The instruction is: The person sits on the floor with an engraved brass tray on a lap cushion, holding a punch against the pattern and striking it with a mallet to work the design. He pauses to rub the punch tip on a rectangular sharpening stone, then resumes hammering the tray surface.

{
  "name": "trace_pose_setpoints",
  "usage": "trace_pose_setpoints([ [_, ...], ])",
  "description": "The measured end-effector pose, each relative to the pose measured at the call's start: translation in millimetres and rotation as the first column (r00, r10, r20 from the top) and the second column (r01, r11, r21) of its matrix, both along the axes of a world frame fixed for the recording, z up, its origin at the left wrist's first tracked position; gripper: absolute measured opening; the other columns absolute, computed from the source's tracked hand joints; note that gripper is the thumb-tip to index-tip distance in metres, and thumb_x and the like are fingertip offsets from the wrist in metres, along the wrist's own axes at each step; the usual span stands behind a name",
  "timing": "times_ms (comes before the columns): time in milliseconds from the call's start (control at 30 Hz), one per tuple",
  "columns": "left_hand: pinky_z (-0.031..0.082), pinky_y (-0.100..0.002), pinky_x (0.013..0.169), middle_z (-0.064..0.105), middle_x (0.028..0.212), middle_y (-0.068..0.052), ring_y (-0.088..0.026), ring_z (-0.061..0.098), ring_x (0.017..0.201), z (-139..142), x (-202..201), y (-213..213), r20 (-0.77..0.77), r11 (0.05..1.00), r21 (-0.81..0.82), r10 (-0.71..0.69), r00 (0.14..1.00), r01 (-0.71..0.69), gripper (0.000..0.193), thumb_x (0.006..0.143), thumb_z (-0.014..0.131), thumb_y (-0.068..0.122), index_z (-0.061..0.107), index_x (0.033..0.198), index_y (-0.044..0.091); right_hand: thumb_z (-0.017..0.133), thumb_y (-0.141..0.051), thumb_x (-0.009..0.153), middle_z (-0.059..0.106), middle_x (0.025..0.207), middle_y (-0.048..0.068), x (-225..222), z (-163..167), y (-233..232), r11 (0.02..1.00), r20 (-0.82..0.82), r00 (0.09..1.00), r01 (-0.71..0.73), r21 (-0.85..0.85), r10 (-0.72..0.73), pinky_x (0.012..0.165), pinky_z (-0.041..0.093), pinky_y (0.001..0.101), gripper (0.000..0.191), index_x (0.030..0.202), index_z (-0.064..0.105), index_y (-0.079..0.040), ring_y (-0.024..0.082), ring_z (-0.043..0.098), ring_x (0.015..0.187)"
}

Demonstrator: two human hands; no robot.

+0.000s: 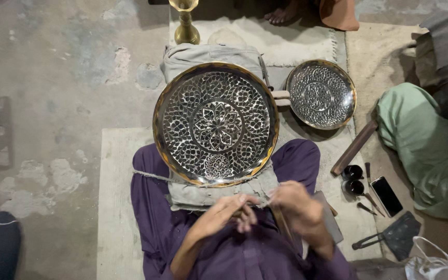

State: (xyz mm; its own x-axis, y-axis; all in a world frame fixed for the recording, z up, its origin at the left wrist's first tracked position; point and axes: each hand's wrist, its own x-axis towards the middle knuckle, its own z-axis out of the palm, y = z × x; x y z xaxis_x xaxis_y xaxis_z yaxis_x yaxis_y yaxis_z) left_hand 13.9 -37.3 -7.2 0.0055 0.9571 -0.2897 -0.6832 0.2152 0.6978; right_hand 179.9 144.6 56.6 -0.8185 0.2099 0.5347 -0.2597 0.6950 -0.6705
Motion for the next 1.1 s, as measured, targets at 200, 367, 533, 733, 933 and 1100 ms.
trace_pose_setpoints([
  [200, 0.055, -0.025, 0.067, 0.066, 0.093, -0.002, -0.012, 0.067, 0.081, -16, 0, -2, 0.239, 0.988, -0.03, 0.156, 0.958, -0.153, 0.038, 0.114, 0.053, 0.034, 0.06, 0.126, -0.002, 0.081, -0.015, 0.081, 0.075, 0.108, 0.005, -33, 28, -47, 0.896, 0.022, 0.965, -0.251, 0.367, 0.261, 0.103, 0.048, 0.0604, 0.021, 0.101, 0.078, -0.009, 0.033, 0.071, 0.111],
  [367, 0.061, -0.029, 0.056, 0.074, 0.081, -0.012, -0.021, 0.074, 0.065, -7, -33, -2, -0.1, 0.896, -0.116, 0.42, 0.902, -0.429, 0.034, 0.105, 0.048, 0.037, 0.051, 0.115, 0.004, 0.079, -0.015, 0.098, 0.073, 0.105, 0.003, -20, 19, -55, 0.861, -0.063, 0.902, -0.384, 0.332, 0.427, 0.106, 0.053, 0.0594, 0.012, 0.1, 0.078, -0.003, 0.022, 0.074, 0.107],
  [533, 0.06, -0.033, 0.052, 0.073, 0.087, -0.016, -0.026, 0.074, 0.067, 13, -64, -1, -0.108, 0.84, 0.146, 0.539, 0.835, -0.523, 0.03, 0.112, 0.051, 0.026, 0.037, 0.124, 0.003, 0.071, -0.012, 0.102, 0.073, 0.093, 0.001, -7, -8, -28, 0.955, -0.148, 0.966, -0.236, -0.181, 0.211, 0.081, 0.062, 0.0358, 0.016, 0.086, 0.072, -0.009, 0.018, 0.073, 0.089],
  [733, 0.067, -0.036, 0.077, 0.072, 0.11, -0.017, -0.024, 0.076, 0.092, 19, -54, 6, -0.138, 0.834, 0.092, 0.552, 0.822, -0.544, 0.044, 0.101, 0.059, 0.016, 0.041, 0.139, 0.005, 0.06, -0.011, 0.099, 0.073, 0.098, 0.007, -37, -16, -37, 0.706, 0.345, 0.938, 0.22, -0.673, 0.037, 0.065, 0.061, 0.0255, 0.022, 0.117, 0.065, 0.002, 0.01, 0.071, 0.081],
  [933, 0.064, -0.035, 0.076, 0.074, 0.105, -0.018, -0.02, 0.073, 0.092, 16, -42, 13, -0.291, 0.803, 0.116, 0.59, 0.753, -0.585, 0.039, 0.1, 0.067, 0.008, 0.049, 0.134, 0.0, 0.07, -0.003, 0.094, 0.073, 0.089, 0.007, -66, -10, -45, 0.793, 0.329, 0.944, 0.213, -0.57, -0.018, 0.056, 0.058, 0.0234, 0.015, 0.105, 0.076, 0.004, 0.009, 0.07, 0.068],
  [1100, 0.065, -0.035, 0.067, 0.074, 0.099, -0.016, -0.022, 0.077, 0.087, 28, -44, 16, -0.289, 0.81, 0.099, 0.579, 0.762, -0.578, 0.04, 0.099, 0.062, 0.012, 0.048, 0.136, 0.002, 0.07, -0.009, 0.096, 0.071, 0.07, 0.005, -54, -21, -35, 0.91, 0.237, 0.971, 0.13, -0.394, -0.037, 0.052, 0.051, 0.024, 0.014, 0.086, 0.074, 0.001, 0.011, 0.067, 0.055],
])
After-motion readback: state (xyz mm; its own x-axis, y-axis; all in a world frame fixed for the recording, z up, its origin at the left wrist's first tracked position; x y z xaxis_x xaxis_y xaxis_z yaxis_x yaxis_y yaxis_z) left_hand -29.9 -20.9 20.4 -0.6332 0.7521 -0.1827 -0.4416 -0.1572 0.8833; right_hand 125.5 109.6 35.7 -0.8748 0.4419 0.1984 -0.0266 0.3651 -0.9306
